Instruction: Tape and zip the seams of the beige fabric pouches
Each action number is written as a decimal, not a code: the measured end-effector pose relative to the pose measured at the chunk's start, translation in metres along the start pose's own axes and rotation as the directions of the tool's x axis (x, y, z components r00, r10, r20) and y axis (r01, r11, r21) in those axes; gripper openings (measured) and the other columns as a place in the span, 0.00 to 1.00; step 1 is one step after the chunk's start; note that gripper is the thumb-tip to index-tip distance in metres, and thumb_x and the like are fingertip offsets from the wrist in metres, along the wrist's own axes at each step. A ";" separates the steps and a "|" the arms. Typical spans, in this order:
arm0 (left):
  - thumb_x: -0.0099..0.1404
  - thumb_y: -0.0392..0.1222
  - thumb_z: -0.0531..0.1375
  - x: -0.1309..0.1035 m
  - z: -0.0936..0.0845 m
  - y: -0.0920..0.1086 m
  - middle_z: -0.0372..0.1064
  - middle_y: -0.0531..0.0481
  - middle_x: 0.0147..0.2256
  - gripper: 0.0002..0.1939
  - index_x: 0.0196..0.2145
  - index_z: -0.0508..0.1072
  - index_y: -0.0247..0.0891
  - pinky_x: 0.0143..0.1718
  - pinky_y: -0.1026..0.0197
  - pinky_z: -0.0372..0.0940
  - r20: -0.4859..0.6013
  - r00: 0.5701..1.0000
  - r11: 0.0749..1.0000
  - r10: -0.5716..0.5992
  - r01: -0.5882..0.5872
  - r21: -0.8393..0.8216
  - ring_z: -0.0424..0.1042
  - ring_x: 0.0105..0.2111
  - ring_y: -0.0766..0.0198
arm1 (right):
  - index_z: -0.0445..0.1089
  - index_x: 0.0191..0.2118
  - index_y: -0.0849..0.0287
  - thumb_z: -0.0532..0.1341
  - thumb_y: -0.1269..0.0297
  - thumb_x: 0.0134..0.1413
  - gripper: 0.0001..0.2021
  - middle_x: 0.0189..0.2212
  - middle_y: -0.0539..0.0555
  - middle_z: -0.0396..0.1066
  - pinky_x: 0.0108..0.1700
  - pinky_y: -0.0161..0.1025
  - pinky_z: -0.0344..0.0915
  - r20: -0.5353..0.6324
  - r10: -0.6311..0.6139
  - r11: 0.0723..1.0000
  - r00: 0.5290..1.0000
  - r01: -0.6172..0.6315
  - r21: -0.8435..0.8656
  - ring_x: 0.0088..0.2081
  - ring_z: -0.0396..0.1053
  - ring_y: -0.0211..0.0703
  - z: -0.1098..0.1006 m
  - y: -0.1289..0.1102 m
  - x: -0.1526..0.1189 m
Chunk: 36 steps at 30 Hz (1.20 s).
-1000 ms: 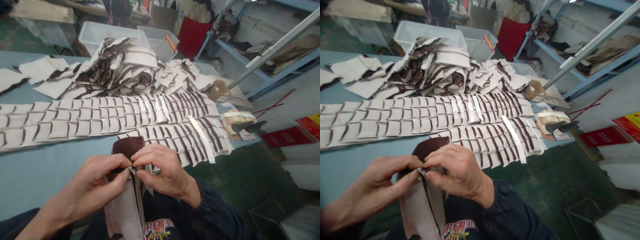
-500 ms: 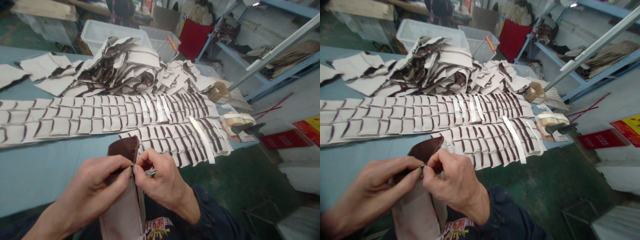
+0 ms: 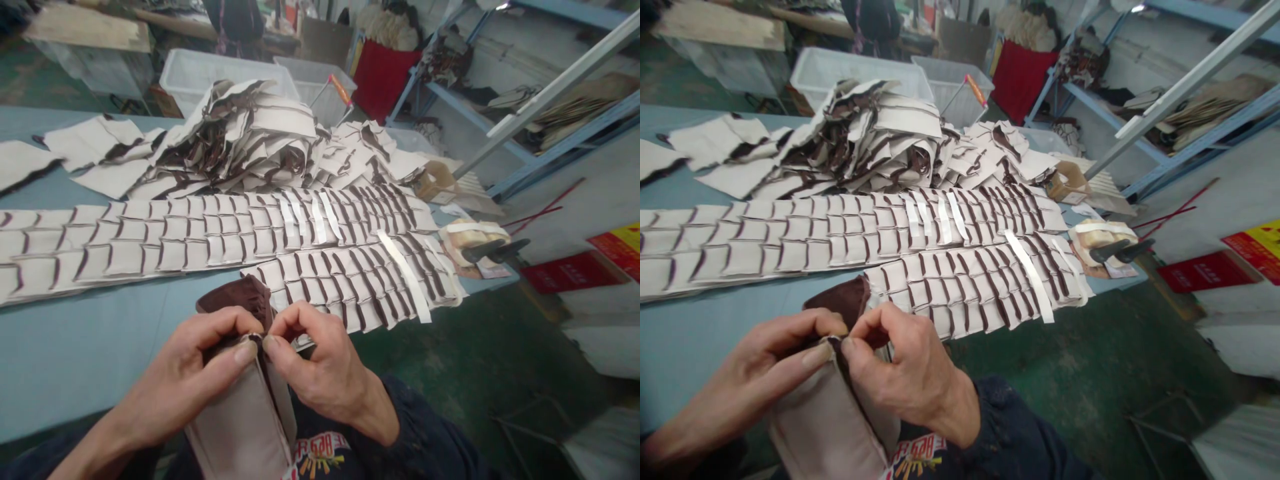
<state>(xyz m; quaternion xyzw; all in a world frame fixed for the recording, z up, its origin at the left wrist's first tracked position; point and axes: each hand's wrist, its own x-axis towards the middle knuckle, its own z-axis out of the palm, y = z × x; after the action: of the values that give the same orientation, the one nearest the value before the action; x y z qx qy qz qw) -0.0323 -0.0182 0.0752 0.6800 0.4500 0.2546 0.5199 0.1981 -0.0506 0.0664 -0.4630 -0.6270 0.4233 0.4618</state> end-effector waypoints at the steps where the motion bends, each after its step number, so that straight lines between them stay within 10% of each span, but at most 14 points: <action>1: 0.83 0.62 0.66 0.002 -0.002 -0.003 0.75 0.55 0.27 0.24 0.34 0.81 0.42 0.29 0.64 0.64 0.014 0.999 0.999 0.033 -0.033 0.008 0.71 0.27 0.61 | 0.75 0.40 0.52 0.70 0.61 0.73 0.07 0.33 0.48 0.84 0.38 0.34 0.79 -0.005 -0.036 0.999 0.999 0.036 -0.005 0.32 0.82 0.40 -0.002 0.002 0.000; 10: 0.89 0.47 0.66 0.019 -0.022 -0.017 0.82 0.54 0.33 0.17 0.39 0.84 0.41 0.34 0.66 0.70 0.167 0.933 0.947 0.318 -0.321 -0.012 0.77 0.31 0.64 | 0.83 0.54 0.60 0.69 0.70 0.85 0.03 0.50 0.61 0.92 0.58 0.35 0.86 0.095 -0.620 0.751 0.778 0.625 -0.214 0.52 0.92 0.44 -0.029 0.022 0.017; 28: 0.82 0.42 0.69 0.030 -0.019 -0.014 0.87 0.57 0.30 0.13 0.38 0.91 0.45 0.30 0.71 0.70 0.066 0.961 0.961 0.270 -0.273 0.038 0.82 0.28 0.66 | 0.88 0.50 0.58 0.62 0.66 0.93 0.16 0.46 0.53 0.94 0.40 0.34 0.78 0.284 -0.660 0.493 0.695 0.686 -0.534 0.41 0.90 0.38 -0.036 0.028 0.034; 36: 0.84 0.47 0.69 0.026 -0.020 -0.012 0.84 0.57 0.27 0.16 0.35 0.89 0.45 0.28 0.69 0.68 0.076 0.962 0.964 0.261 -0.264 0.043 0.79 0.26 0.66 | 0.78 0.35 0.54 0.66 0.73 0.76 0.14 0.31 0.46 0.87 0.34 0.39 0.72 0.199 -0.705 0.512 0.681 0.683 -0.521 0.29 0.80 0.38 -0.022 0.029 0.046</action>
<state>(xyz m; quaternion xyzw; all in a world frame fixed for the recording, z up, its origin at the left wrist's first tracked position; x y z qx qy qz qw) -0.0407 0.0148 0.0679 0.7554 0.3441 0.2855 0.4789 0.2182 0.0022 0.0518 -0.2945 -0.8441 -0.0074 0.4480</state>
